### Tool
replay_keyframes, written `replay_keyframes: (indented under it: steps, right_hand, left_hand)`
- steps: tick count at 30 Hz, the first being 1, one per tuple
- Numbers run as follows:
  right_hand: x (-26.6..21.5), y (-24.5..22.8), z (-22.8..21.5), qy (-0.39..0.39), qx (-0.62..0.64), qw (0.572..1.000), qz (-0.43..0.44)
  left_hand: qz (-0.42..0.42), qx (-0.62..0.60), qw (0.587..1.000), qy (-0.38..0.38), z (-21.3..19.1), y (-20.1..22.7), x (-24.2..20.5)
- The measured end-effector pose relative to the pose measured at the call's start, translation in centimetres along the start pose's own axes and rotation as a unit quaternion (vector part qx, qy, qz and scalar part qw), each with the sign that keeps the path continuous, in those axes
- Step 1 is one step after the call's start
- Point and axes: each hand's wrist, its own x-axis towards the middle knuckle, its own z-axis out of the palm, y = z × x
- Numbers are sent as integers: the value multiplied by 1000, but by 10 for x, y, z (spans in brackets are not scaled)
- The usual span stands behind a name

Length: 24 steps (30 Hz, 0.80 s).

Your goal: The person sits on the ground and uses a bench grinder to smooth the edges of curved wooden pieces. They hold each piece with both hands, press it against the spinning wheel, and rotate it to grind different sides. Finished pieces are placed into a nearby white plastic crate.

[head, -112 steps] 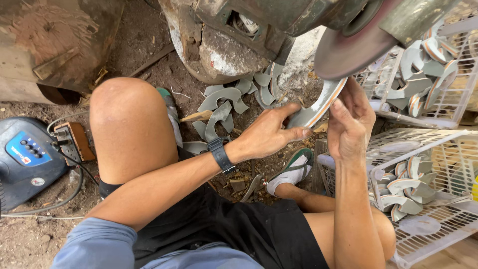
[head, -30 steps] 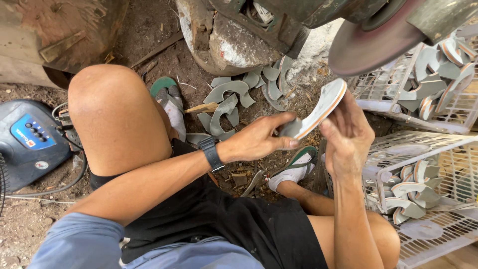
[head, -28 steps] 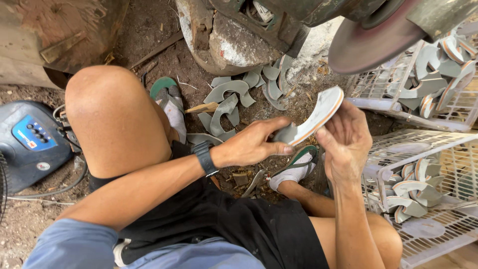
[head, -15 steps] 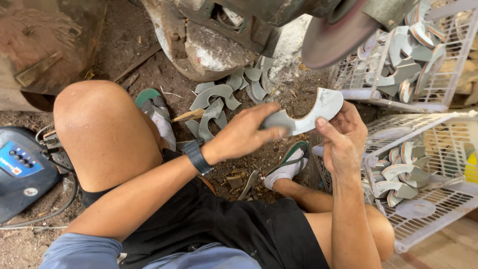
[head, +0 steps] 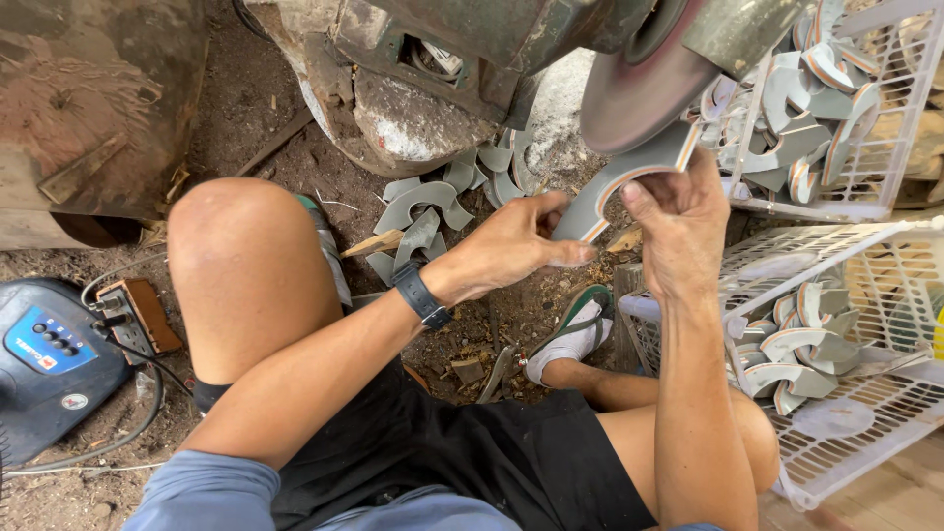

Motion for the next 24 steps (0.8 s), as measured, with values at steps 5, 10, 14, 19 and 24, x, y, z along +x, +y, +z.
replay_keyframes:
  steps: [5, 10, 14, 19, 24]
  right_hand:
    - [14, -9, 5, -3, 38, 999, -11]
    - [24, -10, 1, -3, 40, 999, -13]
    - [31, -10, 1, -8, 30, 999, -15]
    - [39, -11, 5, -12, 26, 999, -21]
    - [39, -10, 6, -19, 34, 999, -29]
  left_hand:
    - [52, 4, 998, 31, 3, 6, 11]
    - [56, 3, 998, 36, 3, 7, 17]
    - [64, -25, 997, 30, 2, 8, 19]
    - [74, -51, 996, 29, 1, 11, 21]
    - [60, -48, 997, 33, 1, 12, 20]
